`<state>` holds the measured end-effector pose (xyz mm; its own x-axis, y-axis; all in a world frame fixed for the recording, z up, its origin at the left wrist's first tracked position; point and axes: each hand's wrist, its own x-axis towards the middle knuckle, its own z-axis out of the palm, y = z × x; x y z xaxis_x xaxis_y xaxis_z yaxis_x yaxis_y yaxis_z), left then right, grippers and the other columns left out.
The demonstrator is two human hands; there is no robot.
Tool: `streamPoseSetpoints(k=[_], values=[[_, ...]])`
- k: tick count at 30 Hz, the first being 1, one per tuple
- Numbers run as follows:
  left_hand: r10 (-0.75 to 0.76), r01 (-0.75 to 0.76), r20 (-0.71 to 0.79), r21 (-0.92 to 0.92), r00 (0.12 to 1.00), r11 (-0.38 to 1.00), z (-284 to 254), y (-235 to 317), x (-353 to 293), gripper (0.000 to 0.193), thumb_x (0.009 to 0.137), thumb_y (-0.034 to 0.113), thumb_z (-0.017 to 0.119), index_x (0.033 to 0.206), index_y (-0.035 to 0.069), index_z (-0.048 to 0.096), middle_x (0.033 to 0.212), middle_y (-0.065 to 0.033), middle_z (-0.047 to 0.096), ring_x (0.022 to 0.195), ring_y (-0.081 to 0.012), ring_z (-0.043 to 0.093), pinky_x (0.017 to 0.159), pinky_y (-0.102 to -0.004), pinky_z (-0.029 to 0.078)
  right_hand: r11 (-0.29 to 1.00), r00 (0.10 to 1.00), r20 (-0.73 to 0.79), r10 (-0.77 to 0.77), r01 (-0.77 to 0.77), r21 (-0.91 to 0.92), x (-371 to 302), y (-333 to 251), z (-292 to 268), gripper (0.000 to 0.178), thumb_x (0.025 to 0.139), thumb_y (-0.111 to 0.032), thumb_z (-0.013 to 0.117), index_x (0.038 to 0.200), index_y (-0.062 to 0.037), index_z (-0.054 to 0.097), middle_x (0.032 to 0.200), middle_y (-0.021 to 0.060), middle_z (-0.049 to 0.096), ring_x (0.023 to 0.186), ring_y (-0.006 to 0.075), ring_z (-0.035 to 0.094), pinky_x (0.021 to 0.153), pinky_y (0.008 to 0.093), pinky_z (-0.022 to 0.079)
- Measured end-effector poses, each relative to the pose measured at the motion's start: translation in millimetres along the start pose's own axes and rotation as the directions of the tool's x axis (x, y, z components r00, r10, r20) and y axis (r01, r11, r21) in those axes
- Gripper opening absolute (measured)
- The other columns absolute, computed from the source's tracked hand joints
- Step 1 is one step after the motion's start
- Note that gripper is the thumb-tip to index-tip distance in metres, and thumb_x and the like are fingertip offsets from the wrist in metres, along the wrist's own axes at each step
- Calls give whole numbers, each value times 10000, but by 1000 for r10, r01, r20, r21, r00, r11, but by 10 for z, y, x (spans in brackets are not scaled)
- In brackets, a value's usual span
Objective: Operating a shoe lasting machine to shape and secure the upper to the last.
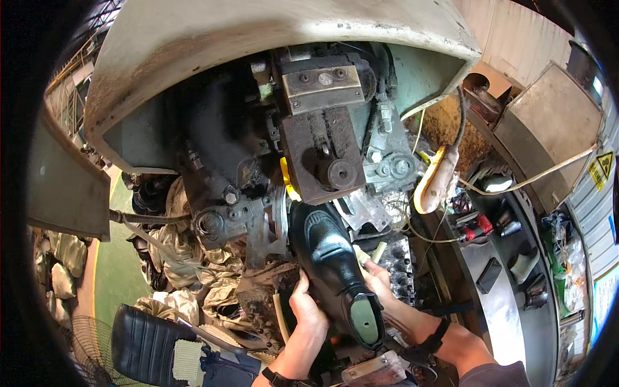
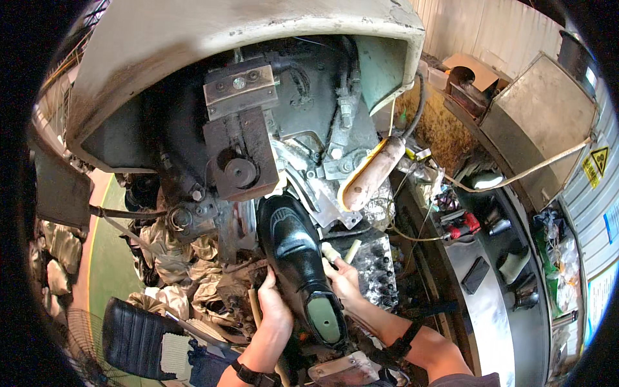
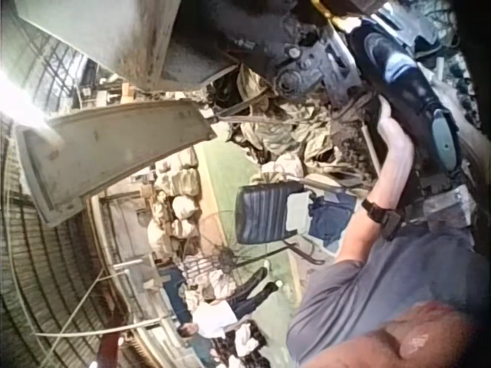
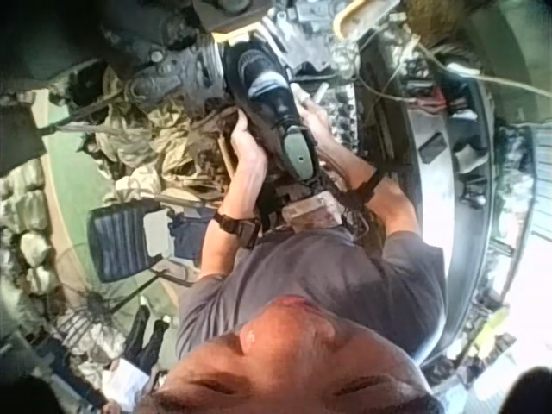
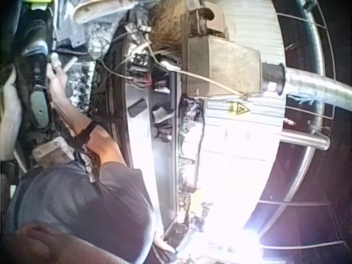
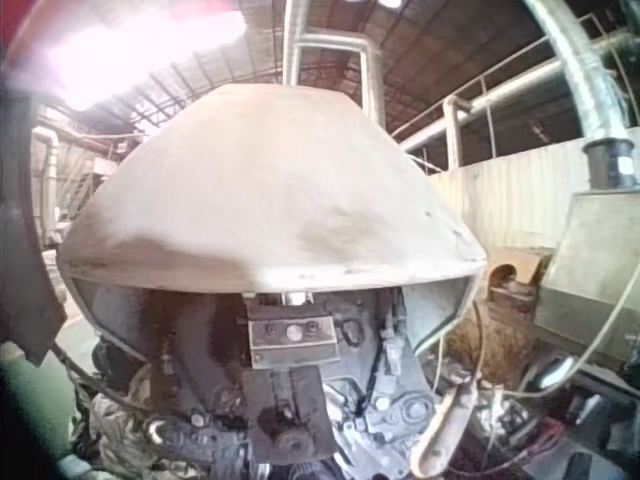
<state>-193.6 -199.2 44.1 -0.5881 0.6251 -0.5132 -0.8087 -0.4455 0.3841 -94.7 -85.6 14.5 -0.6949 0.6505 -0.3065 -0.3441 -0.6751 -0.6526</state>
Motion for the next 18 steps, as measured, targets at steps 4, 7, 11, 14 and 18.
streamPoseSetpoints(k=[4,7,11,14,18], values=[[24,-23,19,-41,1000,999,-123,-30,183,357,1018,279,517,1221,7,626,1232,-122,659,1090,-264,634,975,-408,498,1000,1000,7,-25,25,11,139,103,-104,497,930,34,641,1398,22,474,1196,112,654,1005,163,663,871,297,566],[134,-134,-54,9,990,991,-236,-53,302,335,1000,279,584,1122,-21,670,1132,-114,691,994,-230,650,903,-363,511,997,997,41,-69,67,39,214,190,-112,507,917,45,653,1390,21,471,1203,113,646,998,167,663,865,297,568],[332,-300,-174,184,927,936,-141,-114,311,337,972,289,655,1016,-43,699,1022,-97,705,890,-191,643,822,-317,504,996,996,12,-92,92,-11,311,254,-176,447,903,54,661,1317,13,496,1141,103,661,967,169,667,839,300,575],[411,-378,-161,201,897,904,-113,-132,316,358,963,309,673,988,-47,703,986,-92,704,843,-171,637,784,-304,503,990,990,43,-134,135,-25,340,261,-187,443,912,41,659,1311,-31,482,1112,104,665,930,179,676,790,311,588],[314,-287,-165,171,935,943,-110,-68,269,383,976,327,648,1051,-46,686,1030,-105,700,868,-190,656,783,-337,534,998,998,37,-56,56,2,219,191,-23,384,953,-54,660,1296,-52,489,1114,92,664,897,160,677,761,301,585]])
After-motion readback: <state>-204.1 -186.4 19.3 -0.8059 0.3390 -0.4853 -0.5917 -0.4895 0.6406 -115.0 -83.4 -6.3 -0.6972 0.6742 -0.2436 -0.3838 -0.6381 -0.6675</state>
